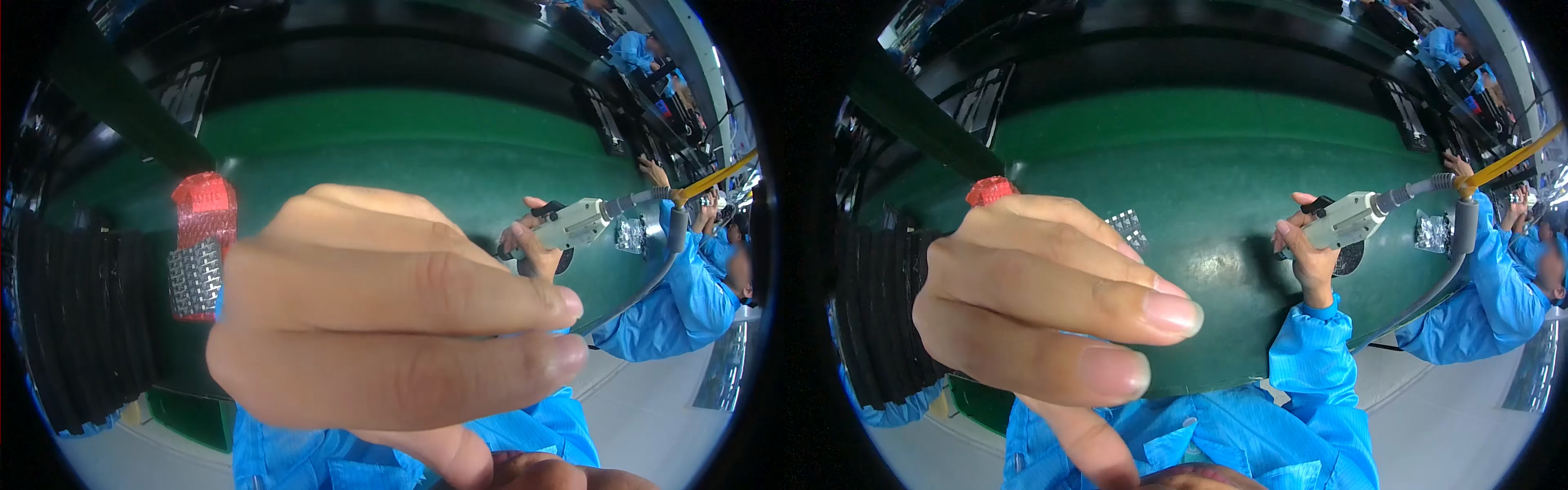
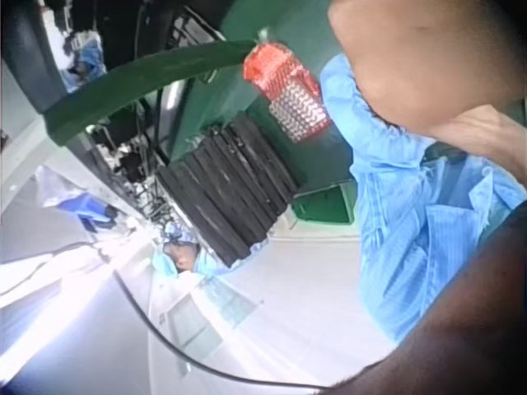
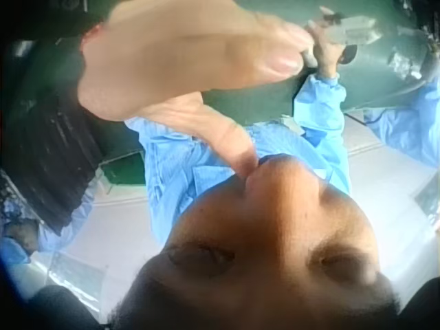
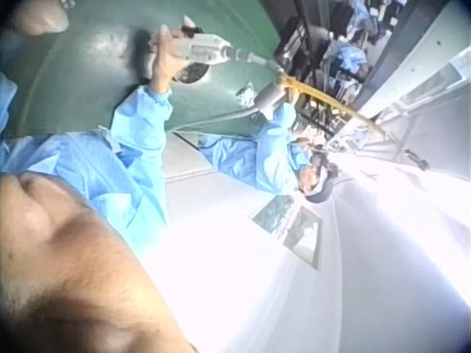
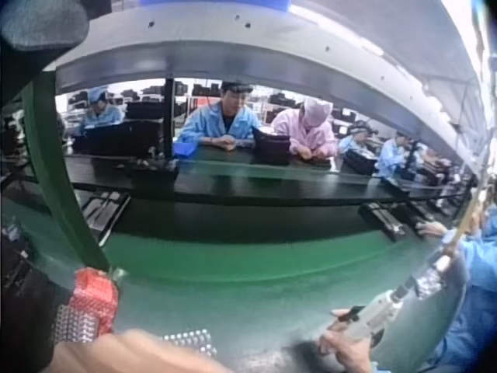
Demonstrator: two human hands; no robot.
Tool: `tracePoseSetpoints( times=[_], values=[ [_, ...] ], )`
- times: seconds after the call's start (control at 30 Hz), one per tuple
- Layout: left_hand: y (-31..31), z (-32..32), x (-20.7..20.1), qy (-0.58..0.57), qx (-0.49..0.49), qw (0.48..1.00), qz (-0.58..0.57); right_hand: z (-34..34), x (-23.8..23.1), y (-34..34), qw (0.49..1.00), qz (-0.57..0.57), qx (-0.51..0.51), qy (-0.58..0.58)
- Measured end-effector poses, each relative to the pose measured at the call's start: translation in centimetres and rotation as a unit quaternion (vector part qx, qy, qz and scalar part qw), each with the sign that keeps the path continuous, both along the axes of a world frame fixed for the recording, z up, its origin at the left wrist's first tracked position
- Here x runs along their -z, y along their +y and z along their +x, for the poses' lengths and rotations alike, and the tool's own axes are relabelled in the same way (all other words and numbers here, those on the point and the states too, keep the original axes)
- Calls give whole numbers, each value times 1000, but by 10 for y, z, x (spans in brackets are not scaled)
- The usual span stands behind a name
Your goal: The person separates small metal brackets from strips by hand, positions them onto tablet frames, and secures them with screws using an electric screwdriver.
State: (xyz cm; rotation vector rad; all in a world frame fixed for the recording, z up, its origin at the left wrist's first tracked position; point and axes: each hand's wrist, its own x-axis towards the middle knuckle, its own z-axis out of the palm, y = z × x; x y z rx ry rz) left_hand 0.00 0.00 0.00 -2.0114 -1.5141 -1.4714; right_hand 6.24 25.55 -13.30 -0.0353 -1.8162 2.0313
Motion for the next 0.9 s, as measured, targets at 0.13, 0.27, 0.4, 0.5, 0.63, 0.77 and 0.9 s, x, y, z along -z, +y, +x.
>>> tracePoseSetpoints(
  times=[0.13,0.27,0.4,0.5,0.63,0.77,0.9],
  values=[
    [-20,11,13,-47,3,997,64,29,24,-9,999,-6,21,-28],
    [13,-13,20,-17,-2,997,74,1,26,29,999,31,31,-13],
    [14,1,19,-21,-18,991,131,14,27,19,999,10,39,-6],
    [22,7,22,-33,-39,981,187,18,23,10,998,-25,56,-22],
    [12,2,16,-43,-24,988,148,14,24,19,999,7,38,-24],
    [26,2,27,-83,-53,974,202,11,20,15,997,-3,58,-48],
    [20,-1,22,-70,-37,984,157,9,24,13,996,-30,59,-52]
  ],
)
